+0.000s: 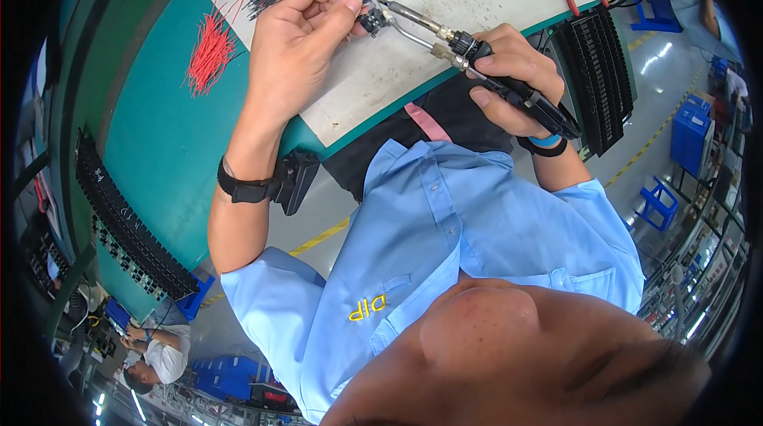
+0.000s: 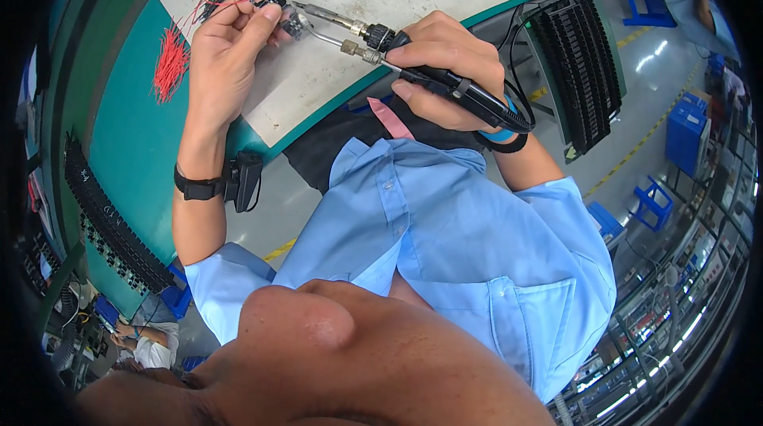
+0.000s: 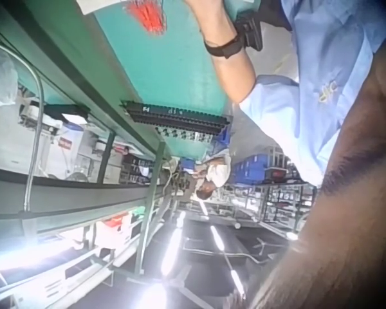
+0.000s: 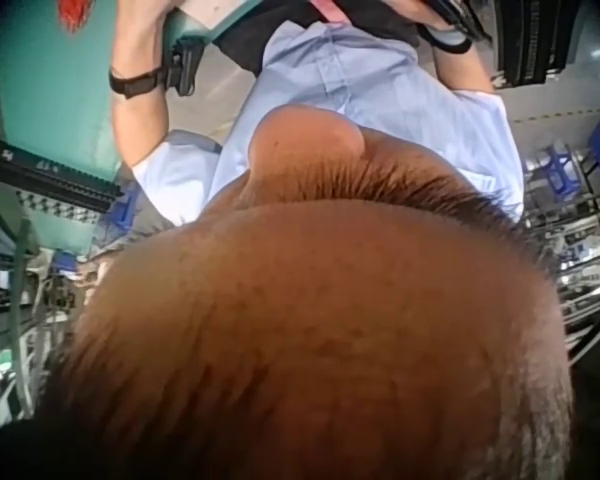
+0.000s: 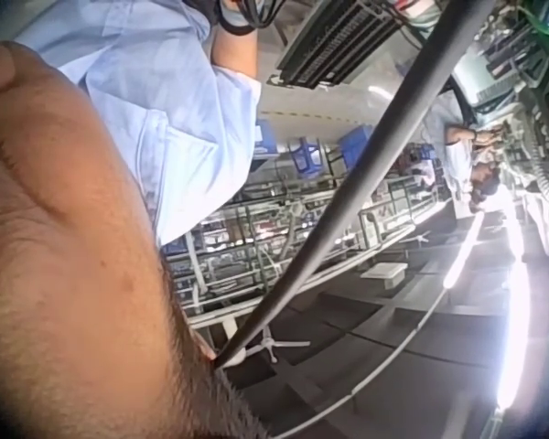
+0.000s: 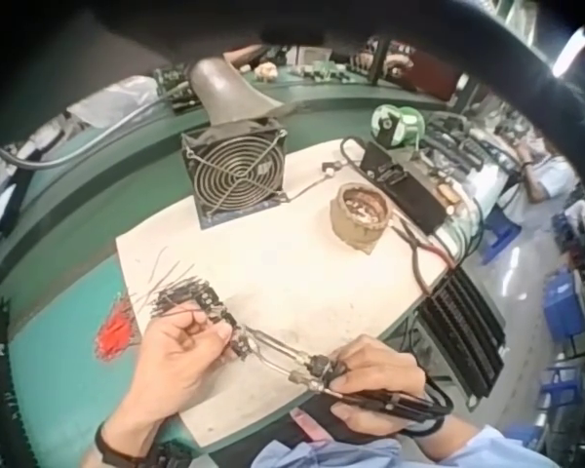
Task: The person solders wires to small circuit boards using a soldering iron, then picks up a large panel of circuit boards and turns it over by hand.
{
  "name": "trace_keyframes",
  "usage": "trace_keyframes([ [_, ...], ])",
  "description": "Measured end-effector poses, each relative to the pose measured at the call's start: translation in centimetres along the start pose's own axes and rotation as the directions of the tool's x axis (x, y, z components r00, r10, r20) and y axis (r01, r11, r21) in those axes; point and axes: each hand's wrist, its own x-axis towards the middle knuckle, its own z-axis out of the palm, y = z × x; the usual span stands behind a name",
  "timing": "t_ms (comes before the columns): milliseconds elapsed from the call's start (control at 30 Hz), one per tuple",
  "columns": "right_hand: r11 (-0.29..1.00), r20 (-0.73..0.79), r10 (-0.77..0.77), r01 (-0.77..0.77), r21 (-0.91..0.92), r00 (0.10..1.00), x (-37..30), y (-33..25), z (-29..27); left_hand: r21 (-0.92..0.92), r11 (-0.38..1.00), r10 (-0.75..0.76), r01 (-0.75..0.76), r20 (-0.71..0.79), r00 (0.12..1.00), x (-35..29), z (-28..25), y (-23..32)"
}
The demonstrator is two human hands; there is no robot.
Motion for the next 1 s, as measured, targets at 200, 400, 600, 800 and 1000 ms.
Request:
trace_keyframes([
  [200, 1.000, -0.001, 0.012, -0.012, -0.004, 1.000, 0.2, -0.1, -0.5, -0.009, 1.000, -0.006, 0.006, 0.010, 1.000, 0.0, 0.0, 0.1],
  [400, 0.954, -0.237, 0.201, -0.244, -0.174, 0.951, 1.3, 2.4, -3.2, -0.004, 1.000, -0.008, 0.008, 0.024, 1.000, 0.0, 0.0, 0.2],
  [600, 0.923, -0.556, 0.212, -0.352, -0.157, 0.804, 4.6, 1.7, -1.9, -0.060, 0.998, -0.018, 0.018, 0.006, 1.000, 0.1, 0.0, 0.1],
  [800, 0.979, -0.248, 0.196, -0.204, -0.008, 0.949, 4.1, 1.8, 3.7, -0.084, 0.996, 0.007, -0.004, 0.026, 1.000, -0.1, 0.1, 0.0],
  [1000, 0.966, -0.265, 0.260, -0.244, 0.091, 0.929, 5.8, 0.7, 5.8, -0.188, 0.982, 0.031, -0.023, 0.040, 0.999, -0.2, 0.2, -0.1],
])
